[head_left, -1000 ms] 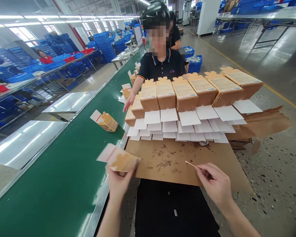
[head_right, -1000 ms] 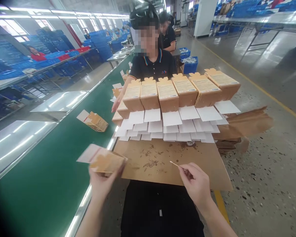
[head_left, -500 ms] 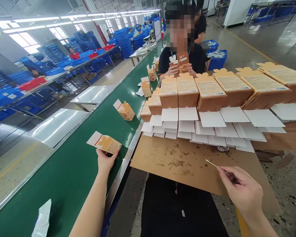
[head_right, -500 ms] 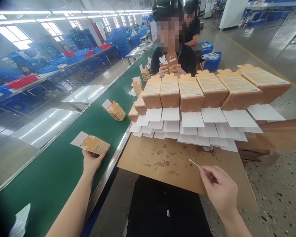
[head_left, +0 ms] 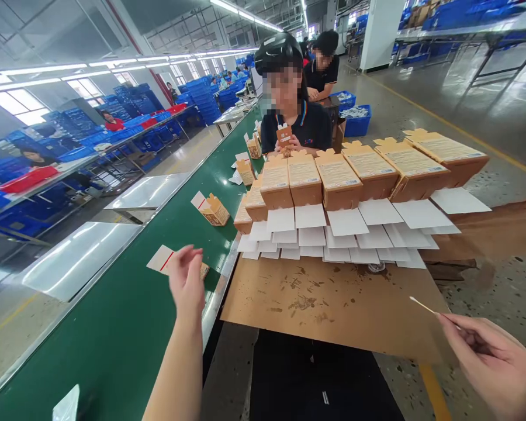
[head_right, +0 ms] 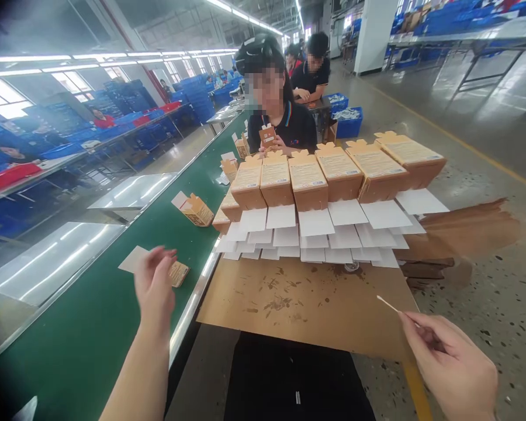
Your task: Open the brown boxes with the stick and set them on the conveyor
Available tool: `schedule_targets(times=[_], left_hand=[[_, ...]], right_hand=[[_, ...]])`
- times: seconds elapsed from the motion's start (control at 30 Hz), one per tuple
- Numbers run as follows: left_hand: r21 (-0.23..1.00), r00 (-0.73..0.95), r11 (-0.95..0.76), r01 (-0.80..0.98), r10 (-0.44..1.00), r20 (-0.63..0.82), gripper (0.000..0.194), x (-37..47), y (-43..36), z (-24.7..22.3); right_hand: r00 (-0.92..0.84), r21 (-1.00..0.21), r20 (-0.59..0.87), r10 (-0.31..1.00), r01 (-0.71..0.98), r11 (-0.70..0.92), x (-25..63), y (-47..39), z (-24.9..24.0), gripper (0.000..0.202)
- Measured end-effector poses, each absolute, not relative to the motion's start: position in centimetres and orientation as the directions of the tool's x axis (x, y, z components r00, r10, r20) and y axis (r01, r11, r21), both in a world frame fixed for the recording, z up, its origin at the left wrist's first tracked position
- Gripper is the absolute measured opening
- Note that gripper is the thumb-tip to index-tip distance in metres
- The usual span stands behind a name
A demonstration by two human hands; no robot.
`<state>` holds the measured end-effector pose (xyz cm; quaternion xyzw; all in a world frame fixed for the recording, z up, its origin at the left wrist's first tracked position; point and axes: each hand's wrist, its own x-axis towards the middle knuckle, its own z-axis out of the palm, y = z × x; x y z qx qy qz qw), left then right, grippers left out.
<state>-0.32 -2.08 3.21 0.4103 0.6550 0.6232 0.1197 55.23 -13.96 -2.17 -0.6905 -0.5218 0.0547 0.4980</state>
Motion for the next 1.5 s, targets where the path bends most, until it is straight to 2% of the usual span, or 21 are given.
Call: schedule_targets(times=[0.07,0.1,0.2,0.27,0.4,0.5,0.6,0.7,0.87,1.03,1.13,1.27,1.4,1.5], left_hand=[[0.942,-0.582,0.116,0.316,0.807,0.096,0.051,2.1,4.0,5.4],[0.939,-0.558,0.17,0.299,0.829,0.027,0.048,3.1,6.9,6.2],[0.921,-0.507,0.277,0.276,0.855,-0.105,0.04,5.0,12.8,7.0],[0.917,-0.485,0.301,0.261,0.862,-0.145,0.039,5.2,13.6,7.0],[0.931,-0.464,0.287,0.225,0.872,-0.156,0.047,3.3,8.0,7.0],[0.947,-0.458,0.265,0.179,0.875,-0.159,0.055,1.0,1.0,6.0],[0.984,-0.491,0.177,-0.026,0.855,-0.166,0.076,0.2,-5.5,3.1],[0.97,-0.476,0.212,-0.122,0.845,-0.245,0.089,2.4,-9.7,-0.1],[0.97,-0.34,0.215,-0.11,0.909,-0.24,0.087,7.7,-10.1,-3.1],[0.981,-0.303,0.179,-0.072,0.933,-0.193,0.088,9.8,-8.0,-5.4],[0.978,-0.307,0.194,-0.082,0.928,-0.21,0.093,9.8,-7.7,-6.0],[0.971,-0.271,0.231,-0.067,0.932,-0.241,0.09,10.0,-8.3,-5.2],[0.984,-0.287,0.169,-0.048,0.942,-0.176,0.085,11.0,-9.0,-4.5],[0.986,-0.263,0.165,-0.032,0.95,-0.167,0.084,11.3,-9.0,-4.5]], right_hand=[[0.416,-0.763,0.428,0.802,0.643,0.074,54.2,-13.3,-1.0,0.033],[0.395,-0.768,0.435,0.809,0.631,0.105,53.7,-12.9,-0.4,0.034],[0.368,-0.768,0.479,0.797,0.615,0.177,52.7,-12.8,0.4,0.037],[0.378,-0.754,0.495,0.783,0.634,0.171,53.1,-13.5,0.3,0.034],[0.395,-0.709,0.528,0.752,0.693,0.133,54.5,-15.0,-0.3,0.027],[0.395,-0.68,0.545,0.739,0.725,0.114,54.7,-14.3,-0.5,0.04],[0.35,-0.637,0.524,0.777,0.766,0.085,54.3,-11.8,-0.6,0.051],[0.239,-0.575,0.489,0.839,0.812,0.104,53.8,-8.7,-1.0,0.044],[0.024,-0.451,0.43,0.902,0.872,0.192,53.1,-4.2,-2.5,0.034],[-0.036,-0.361,0.325,0.945,0.919,0.159,52.8,-1.9,-3.2,0.025],[-0.008,-0.393,0.362,0.932,0.906,0.16,53.1,-2.9,-2.8,0.029],[0.054,-0.518,0.487,0.872,0.822,0.238,51.1,-7.1,-2.7,0.032],[-0.094,-0.663,0.494,0.864,0.603,0.445,43.8,-10.9,-4.0,0.028],[-0.196,-0.675,0.466,0.863,0.551,0.49,37.6,-11.7,-5.5,0.03]])
